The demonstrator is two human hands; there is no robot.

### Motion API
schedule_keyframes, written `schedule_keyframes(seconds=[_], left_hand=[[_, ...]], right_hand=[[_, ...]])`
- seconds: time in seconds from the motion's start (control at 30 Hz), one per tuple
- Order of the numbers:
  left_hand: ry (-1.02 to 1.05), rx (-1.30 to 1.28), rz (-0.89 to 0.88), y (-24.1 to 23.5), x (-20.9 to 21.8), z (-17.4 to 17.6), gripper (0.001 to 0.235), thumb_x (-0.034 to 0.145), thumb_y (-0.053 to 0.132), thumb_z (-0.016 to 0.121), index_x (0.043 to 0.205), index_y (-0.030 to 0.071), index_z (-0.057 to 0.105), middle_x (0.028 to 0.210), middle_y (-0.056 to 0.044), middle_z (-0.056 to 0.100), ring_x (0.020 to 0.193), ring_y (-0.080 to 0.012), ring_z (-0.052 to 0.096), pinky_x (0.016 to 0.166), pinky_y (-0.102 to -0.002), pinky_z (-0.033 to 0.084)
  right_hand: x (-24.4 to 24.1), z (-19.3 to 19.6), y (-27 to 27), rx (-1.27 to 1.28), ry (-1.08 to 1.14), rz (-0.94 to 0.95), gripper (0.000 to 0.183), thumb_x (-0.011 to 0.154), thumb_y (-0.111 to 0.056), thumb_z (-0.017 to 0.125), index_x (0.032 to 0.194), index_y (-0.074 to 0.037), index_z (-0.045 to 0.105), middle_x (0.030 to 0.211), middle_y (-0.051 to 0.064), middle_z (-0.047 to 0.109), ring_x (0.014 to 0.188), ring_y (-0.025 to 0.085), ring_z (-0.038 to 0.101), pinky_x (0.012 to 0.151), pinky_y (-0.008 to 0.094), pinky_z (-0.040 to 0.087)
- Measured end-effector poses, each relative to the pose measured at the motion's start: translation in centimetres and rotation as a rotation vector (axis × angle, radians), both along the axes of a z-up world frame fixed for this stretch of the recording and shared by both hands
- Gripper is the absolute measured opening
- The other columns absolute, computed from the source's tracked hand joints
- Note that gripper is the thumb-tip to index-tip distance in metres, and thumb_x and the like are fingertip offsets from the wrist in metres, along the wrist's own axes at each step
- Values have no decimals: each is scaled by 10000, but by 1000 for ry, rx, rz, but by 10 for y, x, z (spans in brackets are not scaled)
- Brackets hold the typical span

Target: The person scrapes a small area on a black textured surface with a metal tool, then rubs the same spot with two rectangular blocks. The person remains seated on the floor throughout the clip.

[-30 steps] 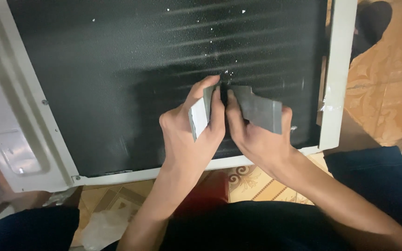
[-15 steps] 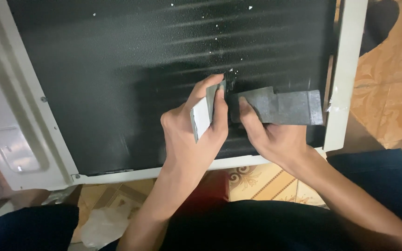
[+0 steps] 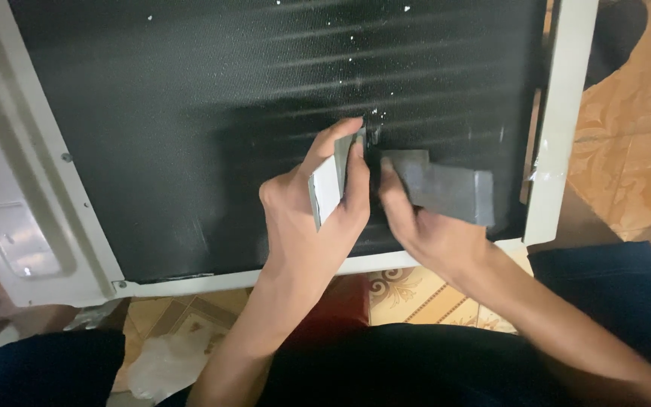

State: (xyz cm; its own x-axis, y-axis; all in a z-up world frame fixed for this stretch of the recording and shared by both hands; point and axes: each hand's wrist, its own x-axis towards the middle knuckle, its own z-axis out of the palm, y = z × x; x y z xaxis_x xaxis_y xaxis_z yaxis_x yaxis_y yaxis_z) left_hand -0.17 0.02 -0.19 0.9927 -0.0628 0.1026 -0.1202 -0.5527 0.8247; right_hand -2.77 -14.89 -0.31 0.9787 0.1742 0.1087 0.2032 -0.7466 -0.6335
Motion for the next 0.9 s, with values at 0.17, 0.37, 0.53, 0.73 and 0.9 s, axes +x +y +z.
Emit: schedule_keyframes(seconds=[0.17,0.37,0.53,0.73,0.9], left_hand=[[15,-12,16,0,1,4,326,876,-108,711,1173,8,645,918,-121,790,522,-142,654,493,-295,499],[31,-40,11,-1,0,4,334,870,-109,716,1176,7,645,848,-124,781,512,-115,634,475,-276,485],[16,-44,-21,1,0,1,365,872,-104,744,1198,12,628,857,-133,777,533,-106,655,461,-269,501],[65,-47,56,-1,-1,4,307,885,-73,719,1166,37,667,731,-93,737,486,-120,586,471,-287,467],[37,-54,14,0,0,3,312,892,-86,708,1180,6,632,973,-135,794,612,-161,737,530,-292,542]], right_hand=[[-6,-2,11,-60,-68,-66,108,938,33,701,845,41,756,660,104,678,412,193,487,408,350,351],[-2,1,10,-44,-26,-29,68,912,43,714,960,85,737,672,139,654,404,186,459,404,331,360],[0,0,10,-51,-51,32,116,900,75,724,1002,118,694,726,173,655,475,217,507,459,344,413],[5,3,13,-78,-53,-29,101,962,24,678,886,32,745,679,99,654,434,223,467,440,360,360],[5,1,13,-57,-59,-65,94,967,35,675,901,48,742,726,132,687,484,238,540,468,373,394]])
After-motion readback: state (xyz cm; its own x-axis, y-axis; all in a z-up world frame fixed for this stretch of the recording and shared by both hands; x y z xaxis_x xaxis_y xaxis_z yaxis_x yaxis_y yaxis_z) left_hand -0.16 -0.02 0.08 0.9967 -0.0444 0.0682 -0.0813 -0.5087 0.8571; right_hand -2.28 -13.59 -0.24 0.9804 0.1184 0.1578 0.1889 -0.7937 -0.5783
